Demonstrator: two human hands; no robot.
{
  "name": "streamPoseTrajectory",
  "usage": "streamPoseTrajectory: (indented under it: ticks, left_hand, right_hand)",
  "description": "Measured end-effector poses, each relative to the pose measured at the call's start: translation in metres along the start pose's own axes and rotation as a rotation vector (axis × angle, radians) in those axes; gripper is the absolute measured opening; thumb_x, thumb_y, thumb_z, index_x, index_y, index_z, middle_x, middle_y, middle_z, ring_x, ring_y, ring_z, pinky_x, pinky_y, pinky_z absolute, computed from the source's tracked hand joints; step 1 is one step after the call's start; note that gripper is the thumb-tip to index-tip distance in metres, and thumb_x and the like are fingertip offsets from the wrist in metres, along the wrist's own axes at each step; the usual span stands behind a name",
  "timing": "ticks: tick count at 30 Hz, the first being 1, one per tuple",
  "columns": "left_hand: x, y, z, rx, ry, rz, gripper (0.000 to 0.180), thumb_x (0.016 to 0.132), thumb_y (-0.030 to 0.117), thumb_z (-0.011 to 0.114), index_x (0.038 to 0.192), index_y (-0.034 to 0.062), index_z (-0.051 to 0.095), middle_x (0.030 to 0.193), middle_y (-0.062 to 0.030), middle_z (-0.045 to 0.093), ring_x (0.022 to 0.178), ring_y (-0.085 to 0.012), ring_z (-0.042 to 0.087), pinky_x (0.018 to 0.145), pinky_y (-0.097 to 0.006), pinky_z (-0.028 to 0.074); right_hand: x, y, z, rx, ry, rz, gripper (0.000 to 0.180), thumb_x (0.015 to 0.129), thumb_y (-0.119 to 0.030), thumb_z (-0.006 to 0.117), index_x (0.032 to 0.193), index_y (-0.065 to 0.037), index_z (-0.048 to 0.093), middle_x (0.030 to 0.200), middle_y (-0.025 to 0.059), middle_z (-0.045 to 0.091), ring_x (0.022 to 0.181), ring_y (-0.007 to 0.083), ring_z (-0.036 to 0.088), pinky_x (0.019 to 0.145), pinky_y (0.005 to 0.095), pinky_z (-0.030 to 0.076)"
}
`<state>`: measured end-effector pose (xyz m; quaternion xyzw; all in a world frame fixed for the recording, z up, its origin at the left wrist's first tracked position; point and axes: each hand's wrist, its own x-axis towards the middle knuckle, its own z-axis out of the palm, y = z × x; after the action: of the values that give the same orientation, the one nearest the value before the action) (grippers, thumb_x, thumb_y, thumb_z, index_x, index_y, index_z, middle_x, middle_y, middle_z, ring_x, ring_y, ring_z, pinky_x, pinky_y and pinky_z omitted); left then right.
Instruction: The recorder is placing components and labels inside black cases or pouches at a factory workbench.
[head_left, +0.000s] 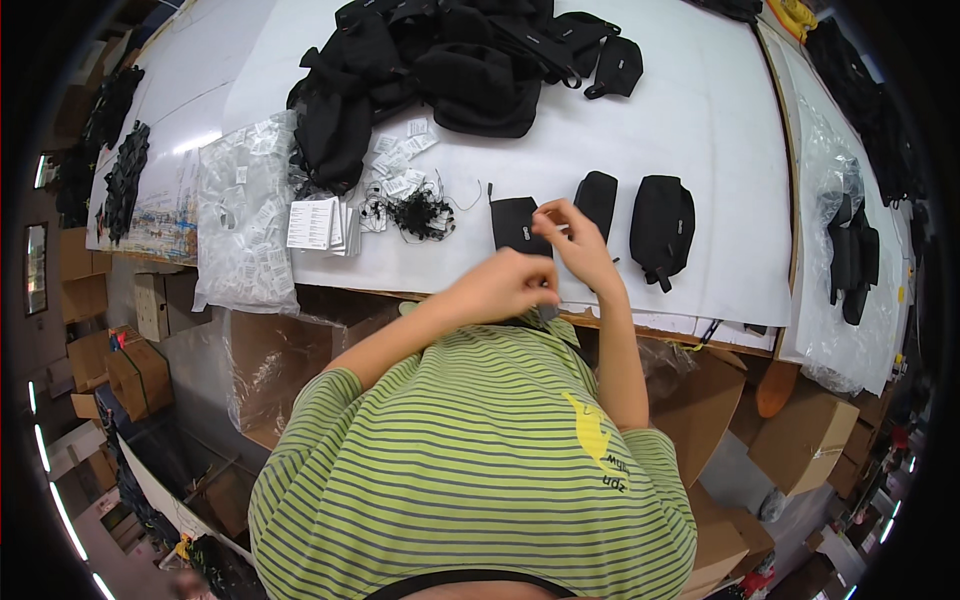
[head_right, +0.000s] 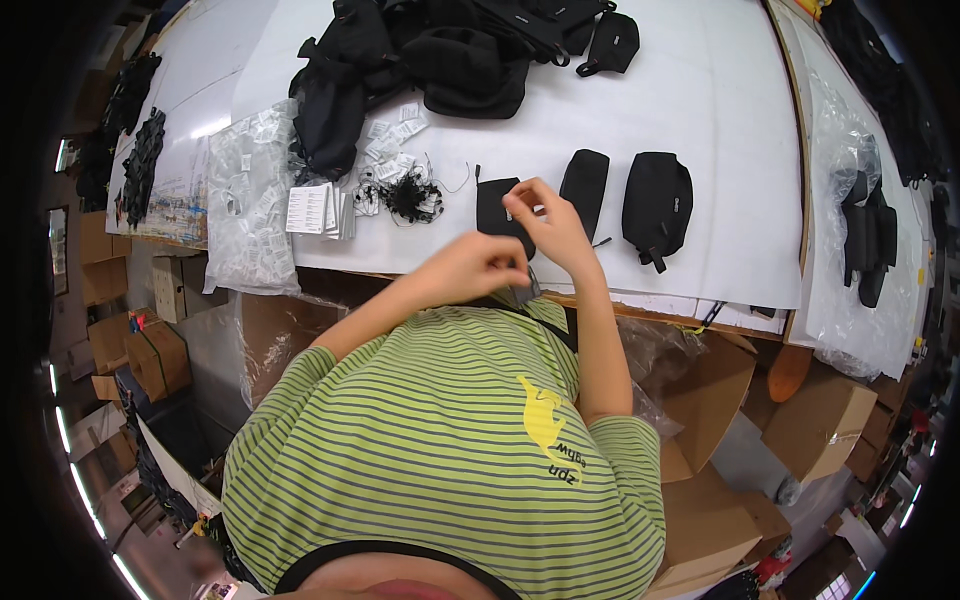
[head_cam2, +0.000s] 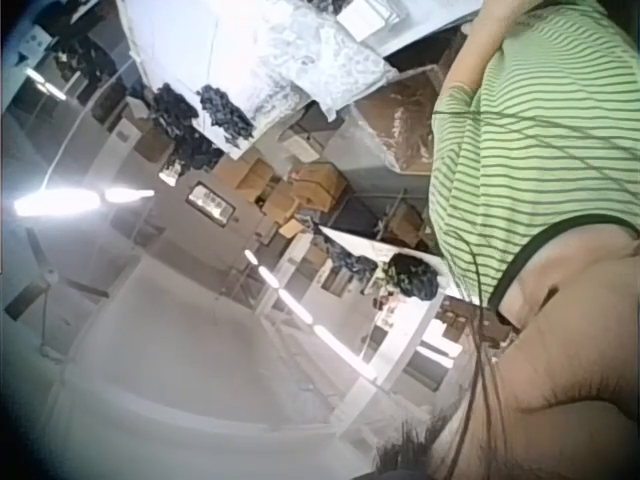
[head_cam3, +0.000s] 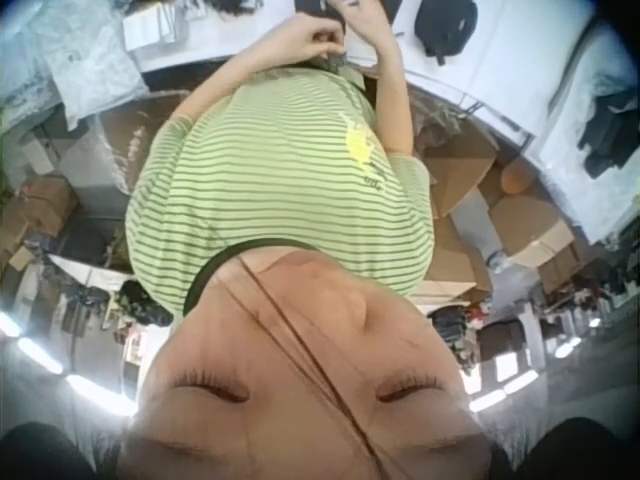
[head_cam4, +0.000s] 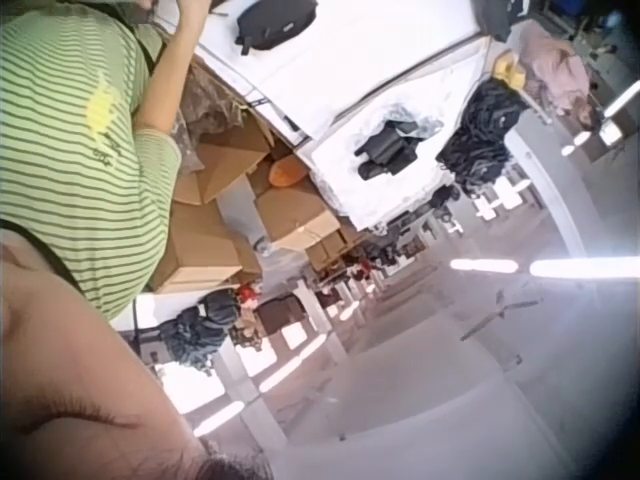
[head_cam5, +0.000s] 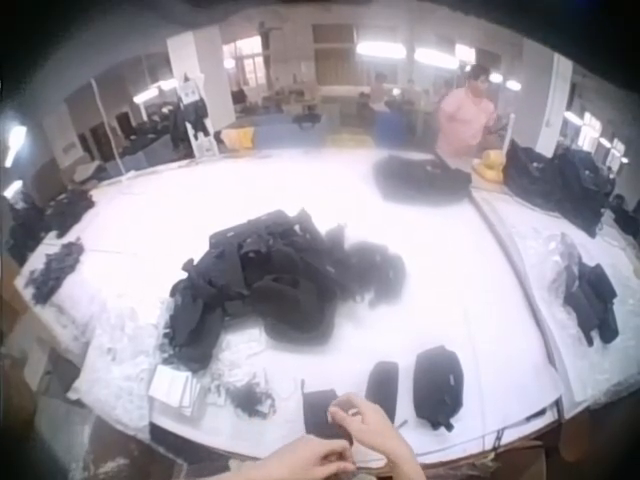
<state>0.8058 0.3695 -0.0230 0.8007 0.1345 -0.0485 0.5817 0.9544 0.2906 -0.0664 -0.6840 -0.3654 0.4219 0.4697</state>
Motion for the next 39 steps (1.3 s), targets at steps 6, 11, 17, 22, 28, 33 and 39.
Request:
streamPoseTrajectory:
  ticks: [6, 11, 17, 22, 28, 33, 39]
  left_hand:
    - [0.000, 0.011, 0.025, 0.209, -0.225, 0.094, 0.015, 0.080, 0.021, 0.064, 0.082, 0.0070, 0.058, 0.066, -0.0057, 0.058, 0.064, -0.0228, 0.058, 0.059, -0.034, 0.045]
    - [-0.009, -0.002, 0.019, 0.065, 0.100, 0.172, 0.014, 0.081, 0.017, 0.063, 0.090, 0.0069, 0.058, 0.084, -0.0072, 0.059, 0.078, -0.0235, 0.057, 0.068, -0.034, 0.045]
    - [-0.003, -0.052, -0.006, 0.451, 0.303, 0.236, 0.027, 0.079, 0.012, 0.063, 0.104, 0.0068, 0.055, 0.109, -0.0067, 0.055, 0.104, -0.0260, 0.049, 0.087, -0.037, 0.040]
    - [-0.008, -0.036, 0.000, 0.681, 0.348, 0.478, 0.040, 0.076, 0.014, 0.067, 0.113, 0.0129, 0.053, 0.118, -0.0046, 0.049, 0.110, -0.0253, 0.044, 0.093, -0.038, 0.032]
    - [-0.014, -0.023, -0.013, 0.784, 0.478, 0.578, 0.019, 0.069, 0.011, 0.069, 0.084, 0.0117, 0.058, 0.105, 0.0005, 0.055, 0.104, -0.0197, 0.049, 0.090, -0.035, 0.034]
    - [-0.014, -0.018, -0.019, 0.761, 0.459, 0.705, 0.021, 0.067, 0.008, 0.069, 0.085, 0.0078, 0.058, 0.092, -0.0020, 0.061, 0.090, -0.0187, 0.057, 0.085, -0.033, 0.039]
    - [-0.018, -0.006, -0.025, 0.761, 0.407, 0.648, 0.021, 0.065, 0.007, 0.068, 0.084, 0.0046, 0.058, 0.083, -0.0044, 0.060, 0.083, -0.0200, 0.058, 0.082, -0.035, 0.043]
  right_hand:
    - [-0.001, 0.046, 0.023, -0.665, -0.104, 0.168, 0.074, 0.064, -0.047, 0.072, 0.122, -0.006, 0.051, 0.122, 0.0171, 0.053, 0.112, 0.0330, 0.051, 0.092, 0.0370, 0.042]
    - [-0.014, 0.069, 0.017, -0.479, 0.081, 0.108, 0.050, 0.070, -0.023, 0.062, 0.115, -0.002, 0.057, 0.108, 0.0195, 0.060, 0.099, 0.0331, 0.059, 0.087, 0.0373, 0.046]
    - [-0.035, 0.046, 0.003, -0.258, 0.263, 0.043, 0.012, 0.083, -0.007, 0.060, 0.085, 0.003, 0.053, 0.075, 0.0166, 0.063, 0.074, 0.0292, 0.065, 0.064, 0.0325, 0.048]
    - [-0.058, -0.013, -0.004, -0.207, 0.173, -0.030, 0.011, 0.083, -0.007, 0.060, 0.088, 0.001, 0.054, 0.074, 0.0159, 0.063, 0.072, 0.0276, 0.065, 0.063, 0.0311, 0.048]
    - [-0.072, -0.041, -0.005, -0.156, 0.243, -0.164, 0.009, 0.083, -0.005, 0.059, 0.087, 0.002, 0.055, 0.070, 0.0106, 0.061, 0.064, 0.0162, 0.061, 0.061, 0.0242, 0.046]
    - [-0.078, -0.059, -0.005, -0.209, 0.292, -0.216, 0.008, 0.083, -0.007, 0.059, 0.086, 0.000, 0.056, 0.073, 0.0124, 0.063, 0.067, 0.0236, 0.064, 0.059, 0.0281, 0.049]
    - [-0.081, -0.065, -0.004, -0.243, 0.269, -0.244, 0.008, 0.083, -0.007, 0.059, 0.087, -0.001, 0.058, 0.072, 0.0116, 0.063, 0.064, 0.0219, 0.064, 0.057, 0.0267, 0.048]
